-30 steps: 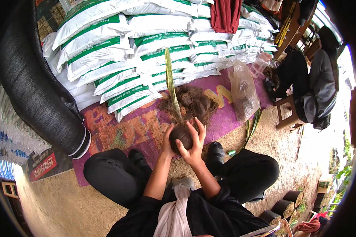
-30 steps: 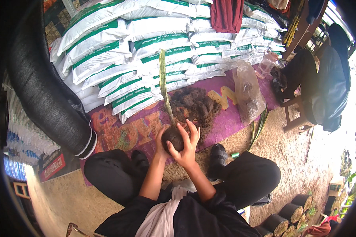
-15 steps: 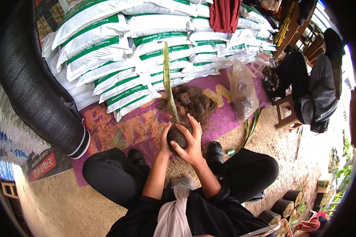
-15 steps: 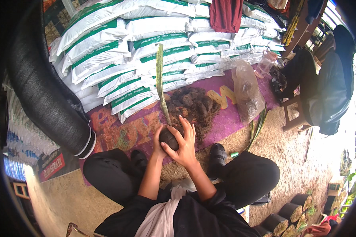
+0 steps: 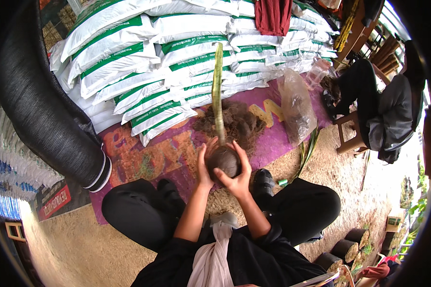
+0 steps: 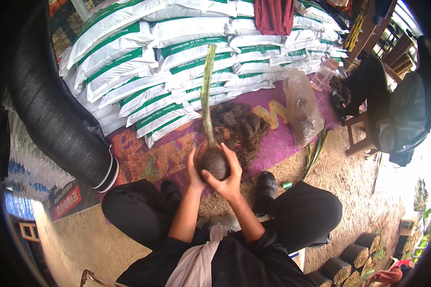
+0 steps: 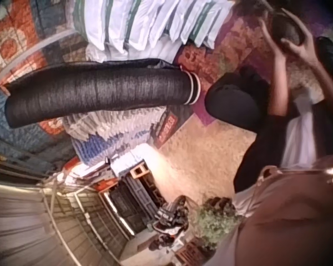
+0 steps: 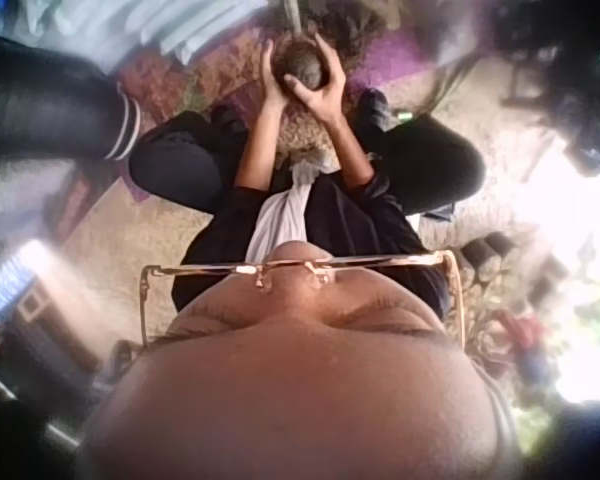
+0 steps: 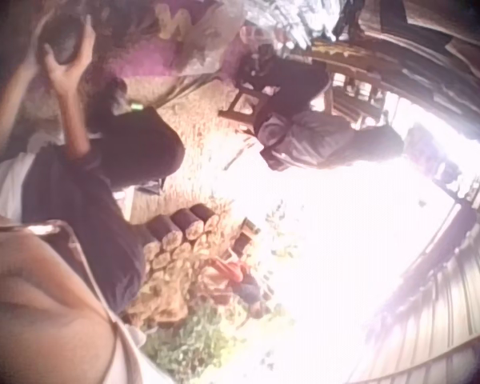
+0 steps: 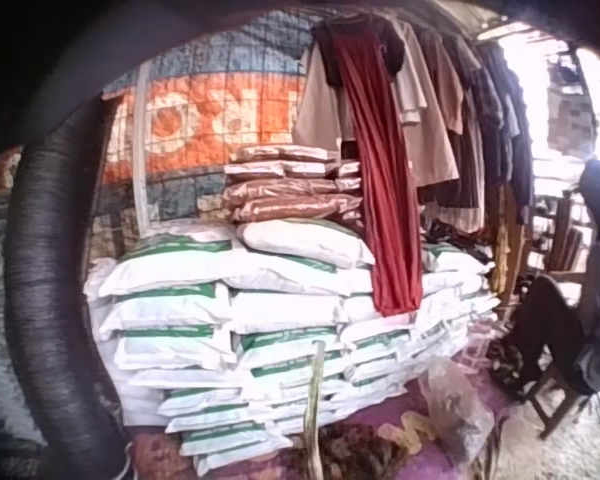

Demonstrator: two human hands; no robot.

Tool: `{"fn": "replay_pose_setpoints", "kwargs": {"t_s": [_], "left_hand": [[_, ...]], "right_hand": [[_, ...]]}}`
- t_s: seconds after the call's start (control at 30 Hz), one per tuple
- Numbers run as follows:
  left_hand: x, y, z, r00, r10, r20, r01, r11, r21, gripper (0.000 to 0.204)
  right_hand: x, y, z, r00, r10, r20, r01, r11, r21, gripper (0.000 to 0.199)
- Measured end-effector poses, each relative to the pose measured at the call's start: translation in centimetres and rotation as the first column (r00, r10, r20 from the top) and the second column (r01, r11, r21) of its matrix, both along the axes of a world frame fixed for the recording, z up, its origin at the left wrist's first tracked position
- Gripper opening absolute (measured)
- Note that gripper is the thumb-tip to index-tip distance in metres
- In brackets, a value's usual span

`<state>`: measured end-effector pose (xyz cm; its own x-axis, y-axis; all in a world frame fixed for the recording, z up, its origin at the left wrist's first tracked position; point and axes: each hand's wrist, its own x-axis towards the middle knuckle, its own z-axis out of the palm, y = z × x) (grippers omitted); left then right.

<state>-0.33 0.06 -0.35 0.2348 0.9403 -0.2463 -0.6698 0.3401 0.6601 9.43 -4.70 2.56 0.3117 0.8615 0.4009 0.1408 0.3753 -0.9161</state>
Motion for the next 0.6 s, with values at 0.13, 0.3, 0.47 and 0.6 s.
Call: {"fn": "replay_pose_setpoints", "kwargs": {"t_s": [0.13, 0.3, 0.47, 0.6], "left_hand": [[-0.5, -0.5, -0.3, 0.941, -0.254, 0.223, 0.252, 0.967, 0.038, 0.061], [-0.1, -0.7, -0.4, 0.936, -0.224, 0.270, 0.224, 0.974, 0.034, 0.060], [-1.5, -0.6, -1.5, 0.901, -0.229, 0.367, 0.293, 0.948, -0.128, 0.051], [-1.4, -0.3, -2.3, 0.930, -0.285, 0.233, 0.307, 0.950, -0.064, 0.040]], "right_hand": [[-0.5, -0.3, -0.5, 0.929, -0.135, 0.345, 0.148, 0.989, -0.014, 0.079], [-0.5, -0.3, -0.7, 0.907, -0.105, 0.408, 0.134, 0.990, -0.044, 0.078], [-0.8, -0.3, -0.2, 0.856, -0.184, 0.483, 0.193, 0.981, 0.033, 0.066], [-0.8, -0.4, -0.6, 0.850, -0.181, 0.494, 0.164, 0.983, 0.078, 0.051]]}}
